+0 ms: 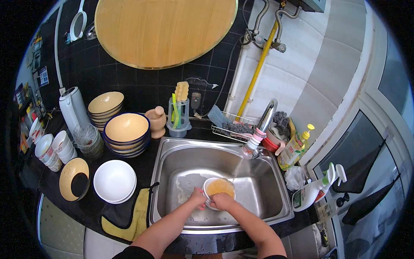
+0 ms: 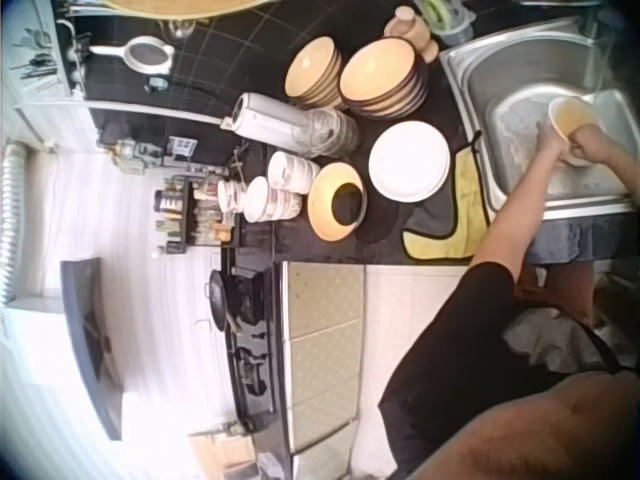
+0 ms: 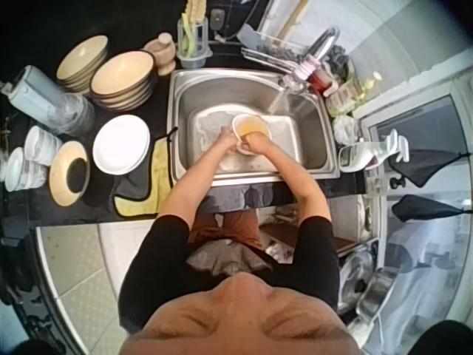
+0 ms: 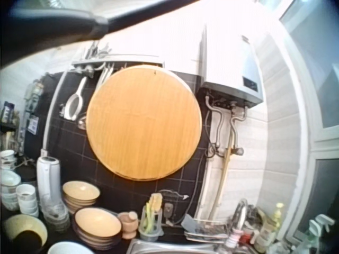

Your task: The person washes multiple bowls one by one in a kitchen sink using a sponge and running water. They scrub the interior and exterior of each bowl, rinse thoroughly, and place the cleaned bowls into a stack on the countertop to the left of the sink.

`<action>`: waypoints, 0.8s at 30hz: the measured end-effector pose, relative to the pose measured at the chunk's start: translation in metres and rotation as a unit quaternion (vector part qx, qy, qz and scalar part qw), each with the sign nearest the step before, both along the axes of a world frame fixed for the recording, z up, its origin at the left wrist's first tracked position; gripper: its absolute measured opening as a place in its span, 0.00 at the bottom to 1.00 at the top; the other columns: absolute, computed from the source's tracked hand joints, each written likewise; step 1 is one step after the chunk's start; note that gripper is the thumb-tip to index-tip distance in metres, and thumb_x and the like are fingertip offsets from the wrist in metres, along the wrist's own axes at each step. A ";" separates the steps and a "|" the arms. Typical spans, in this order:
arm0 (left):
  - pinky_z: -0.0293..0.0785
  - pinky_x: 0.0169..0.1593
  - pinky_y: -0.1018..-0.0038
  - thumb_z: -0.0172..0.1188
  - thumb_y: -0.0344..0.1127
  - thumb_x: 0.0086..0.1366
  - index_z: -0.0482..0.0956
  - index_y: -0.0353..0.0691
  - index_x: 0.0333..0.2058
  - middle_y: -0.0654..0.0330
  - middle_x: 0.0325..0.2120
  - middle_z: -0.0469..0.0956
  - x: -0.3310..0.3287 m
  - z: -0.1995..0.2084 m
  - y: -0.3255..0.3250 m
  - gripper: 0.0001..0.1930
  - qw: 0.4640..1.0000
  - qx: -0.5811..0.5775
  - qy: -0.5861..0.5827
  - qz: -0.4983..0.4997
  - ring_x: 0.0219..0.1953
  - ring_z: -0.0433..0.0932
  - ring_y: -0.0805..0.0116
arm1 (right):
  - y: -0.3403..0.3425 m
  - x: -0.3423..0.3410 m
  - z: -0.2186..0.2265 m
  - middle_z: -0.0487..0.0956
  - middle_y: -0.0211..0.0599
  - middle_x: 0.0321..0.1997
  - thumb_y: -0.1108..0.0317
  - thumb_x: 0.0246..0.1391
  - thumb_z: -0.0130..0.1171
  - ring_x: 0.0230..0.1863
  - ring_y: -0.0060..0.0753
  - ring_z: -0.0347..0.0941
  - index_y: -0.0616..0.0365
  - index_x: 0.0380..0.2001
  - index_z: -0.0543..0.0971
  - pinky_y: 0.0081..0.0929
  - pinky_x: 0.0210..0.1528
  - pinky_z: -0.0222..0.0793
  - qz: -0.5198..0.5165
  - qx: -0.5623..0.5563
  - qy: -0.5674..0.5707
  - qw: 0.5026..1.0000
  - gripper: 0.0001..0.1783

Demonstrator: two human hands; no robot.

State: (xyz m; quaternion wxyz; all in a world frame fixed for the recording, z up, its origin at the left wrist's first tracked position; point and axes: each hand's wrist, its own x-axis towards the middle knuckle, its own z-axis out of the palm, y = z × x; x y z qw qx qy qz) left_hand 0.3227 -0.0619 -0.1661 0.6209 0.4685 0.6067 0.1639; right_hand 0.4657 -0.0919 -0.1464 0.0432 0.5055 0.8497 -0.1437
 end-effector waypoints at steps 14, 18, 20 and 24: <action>0.72 0.36 0.63 0.54 0.35 0.45 0.65 0.35 0.42 0.47 0.40 0.71 -0.002 -0.016 0.002 0.24 0.990 0.100 0.094 -0.035 0.42 0.71 0.52 | -0.006 -0.002 0.015 0.74 0.47 0.22 0.61 0.38 0.52 0.28 0.47 0.71 0.60 0.23 0.74 0.37 0.33 0.66 0.006 -0.065 -0.018 0.998 0.12; 0.65 0.46 0.65 0.48 0.38 0.46 0.72 0.40 0.39 0.50 0.39 0.73 -0.008 -0.010 0.003 0.19 0.990 0.111 0.077 -0.051 0.42 0.71 0.53 | -0.001 -0.003 0.010 0.75 0.48 0.24 0.59 0.39 0.51 0.29 0.48 0.71 0.60 0.24 0.74 0.36 0.35 0.66 -0.011 -0.095 -0.045 0.994 0.14; 0.66 0.45 0.64 0.47 0.38 0.45 0.74 0.41 0.38 0.52 0.38 0.73 -0.009 -0.026 0.011 0.19 0.990 0.110 0.071 -0.059 0.42 0.71 0.53 | 0.002 -0.013 0.007 0.75 0.48 0.25 0.57 0.40 0.50 0.30 0.49 0.71 0.60 0.24 0.75 0.37 0.36 0.66 -0.045 -0.101 -0.051 0.993 0.16; 0.65 0.46 0.65 0.45 0.40 0.45 0.74 0.39 0.37 0.49 0.37 0.73 -0.011 -0.023 0.013 0.20 0.991 0.078 0.073 -0.080 0.43 0.70 0.52 | 0.017 -0.026 -0.012 0.75 0.50 0.27 0.54 0.44 0.47 0.31 0.50 0.72 0.61 0.25 0.75 0.38 0.36 0.67 -0.114 -0.051 -0.023 0.992 0.19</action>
